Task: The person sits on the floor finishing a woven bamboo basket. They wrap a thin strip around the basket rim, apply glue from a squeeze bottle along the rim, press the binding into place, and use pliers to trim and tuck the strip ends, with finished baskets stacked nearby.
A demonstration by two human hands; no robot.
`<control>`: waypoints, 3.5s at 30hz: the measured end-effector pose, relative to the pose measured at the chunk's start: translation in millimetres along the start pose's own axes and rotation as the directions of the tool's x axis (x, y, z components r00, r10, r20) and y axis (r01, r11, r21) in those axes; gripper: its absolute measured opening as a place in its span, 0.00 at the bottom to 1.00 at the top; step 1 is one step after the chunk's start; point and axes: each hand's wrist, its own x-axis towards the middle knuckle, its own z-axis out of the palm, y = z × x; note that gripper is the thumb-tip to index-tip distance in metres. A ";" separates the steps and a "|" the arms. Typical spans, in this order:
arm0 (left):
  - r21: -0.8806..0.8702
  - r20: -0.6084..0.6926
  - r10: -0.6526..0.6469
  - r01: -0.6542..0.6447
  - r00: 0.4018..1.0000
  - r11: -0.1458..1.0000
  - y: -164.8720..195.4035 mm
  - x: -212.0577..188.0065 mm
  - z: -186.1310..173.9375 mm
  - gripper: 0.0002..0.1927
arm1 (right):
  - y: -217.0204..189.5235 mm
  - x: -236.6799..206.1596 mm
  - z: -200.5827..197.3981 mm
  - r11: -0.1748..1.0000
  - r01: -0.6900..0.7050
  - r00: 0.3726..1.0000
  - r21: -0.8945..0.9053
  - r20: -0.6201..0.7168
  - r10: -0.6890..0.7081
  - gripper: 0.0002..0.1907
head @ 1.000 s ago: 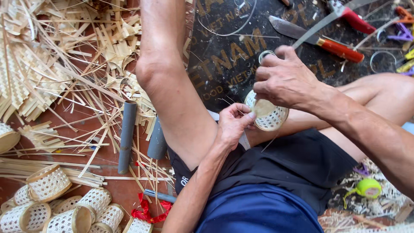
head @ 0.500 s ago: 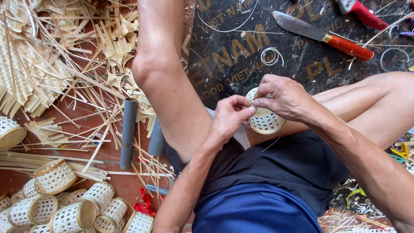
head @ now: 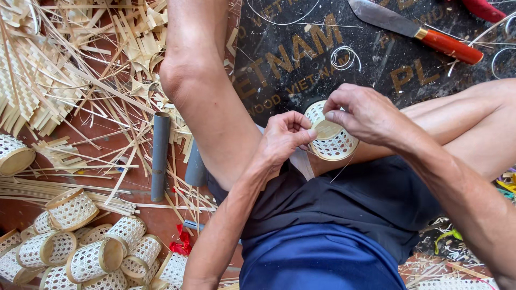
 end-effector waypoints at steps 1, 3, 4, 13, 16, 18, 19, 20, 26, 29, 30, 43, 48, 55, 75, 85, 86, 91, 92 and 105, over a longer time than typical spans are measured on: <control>-0.002 0.003 0.008 -0.008 1.000 1.000 0.0 0.1 -0.6 0.07 | 0.8 -2.5 3.2 1.000 -0.015 1.000 -0.003 -0.001 0.015 0.09; 0.003 0.017 0.011 -0.012 1.000 1.000 1.6 -0.2 -1.1 0.07 | 1.6 -7.3 10.9 0.998 -0.057 0.998 0.002 -0.009 0.057 0.09; 0.040 0.013 -0.005 0.005 1.000 0.999 3.2 0.3 -1.2 0.07 | 1.4 -7.4 13.2 1.000 -0.005 1.000 -0.007 -0.017 0.005 0.08; 0.219 -0.001 0.058 -0.057 0.998 0.974 9.9 15.7 -9.3 0.08 | -44.5 -4.3 -15.3 0.986 0.090 0.967 0.138 -0.247 -0.054 0.09; 0.000 -0.133 0.116 -0.117 0.984 0.993 -13.2 -1.0 3.9 0.08 | -50.7 -46.9 15.9 0.821 0.050 0.856 0.569 -0.448 0.258 0.06; -0.129 -0.159 0.161 -0.182 0.974 0.975 -29.1 -5.3 18.8 0.08 | -38.3 -53.1 47.4 0.469 -0.009 0.908 0.883 -0.189 0.375 0.10; -0.151 -0.154 0.153 -0.176 0.976 0.973 -37.7 -10.3 26.0 0.08 | -29.6 -58.3 60.8 0.377 0.001 0.889 0.926 -0.174 0.423 0.09; -0.172 -0.155 0.150 -0.177 0.976 0.969 -44.5 -13.3 31.8 0.09 | -22.4 -59.9 73.6 0.284 0.020 0.873 0.959 -0.156 0.462 0.09; -0.187 -0.116 0.161 -0.180 0.980 0.966 -54.4 -25.2 32.7 0.09 | -10.7 -58.5 98.7 0.176 -0.013 0.842 0.984 -0.084 0.533 0.09; -0.172 -0.092 0.131 -0.145 0.987 0.974 -51.2 -28.1 27.4 0.09 | -10.8 -58.6 93.8 0.122 -0.061 0.868 0.991 -0.008 0.496 0.11; -0.164 -0.088 0.119 -0.132 0.989 0.978 -50.8 -28.7 26.4 0.08 | -9.0 -58.4 93.2 0.104 -0.086 0.877 0.991 0.026 0.480 0.12; -0.209 -0.065 0.146 -0.157 0.987 0.965 -47.0 -21.7 16.6 0.09 | -29.9 -62.4 40.1 0.759 -0.234 0.929 0.607 -0.092 0.360 0.07; -0.101 -0.040 0.131 -0.134 0.991 0.986 -46.8 -20.9 17.7 0.08 | -35.6 -45.5 -25.7 0.786 0.360 0.779 -0.503 -0.302 -0.550 0.07; -0.059 -0.058 0.141 -0.145 0.988 0.988 -41.2 -18.5 16.5 0.10 | -8.6 -22.9 -22.7 0.948 0.141 0.984 -0.286 -0.062 -0.166 0.11; 0.643 0.180 0.262 -0.315 0.948 0.698 29.3 -39.1 17.3 0.11 | -8.8 -74.4 25.7 0.982 0.115 0.954 0.147 -0.291 -0.068 0.06; 0.446 0.131 0.061 -0.113 0.990 0.888 22.2 7.7 -5.0 0.08 | -2.1 -27.3 13.6 0.985 0.165 0.963 0.051 -0.223 -0.149 0.07; 0.392 0.102 0.029 -0.067 0.994 0.917 23.3 12.4 -8.1 0.08 | 0.4 -14.9 9.8 0.990 0.129 0.980 0.051 -0.161 -0.120 0.08; 0.332 0.083 -0.096 0.063 0.992 0.941 29.9 20.0 -18.4 0.08 | 8.3 16.0 5.2 0.997 -0.071 0.991 0.014 0.117 0.068 0.10; 0.329 0.087 -0.110 0.075 0.990 0.941 31.6 21.6 -18.2 0.07 | 8.4 15.2 5.1 0.996 -0.084 0.990 0.023 0.113 0.081 0.10; 0.560 0.165 -0.184 0.061 0.969 0.826 56.3 34.8 0.1 0.07 | 10.0 2.1 4.5 0.991 -0.028 0.998 0.132 0.065 0.020 0.09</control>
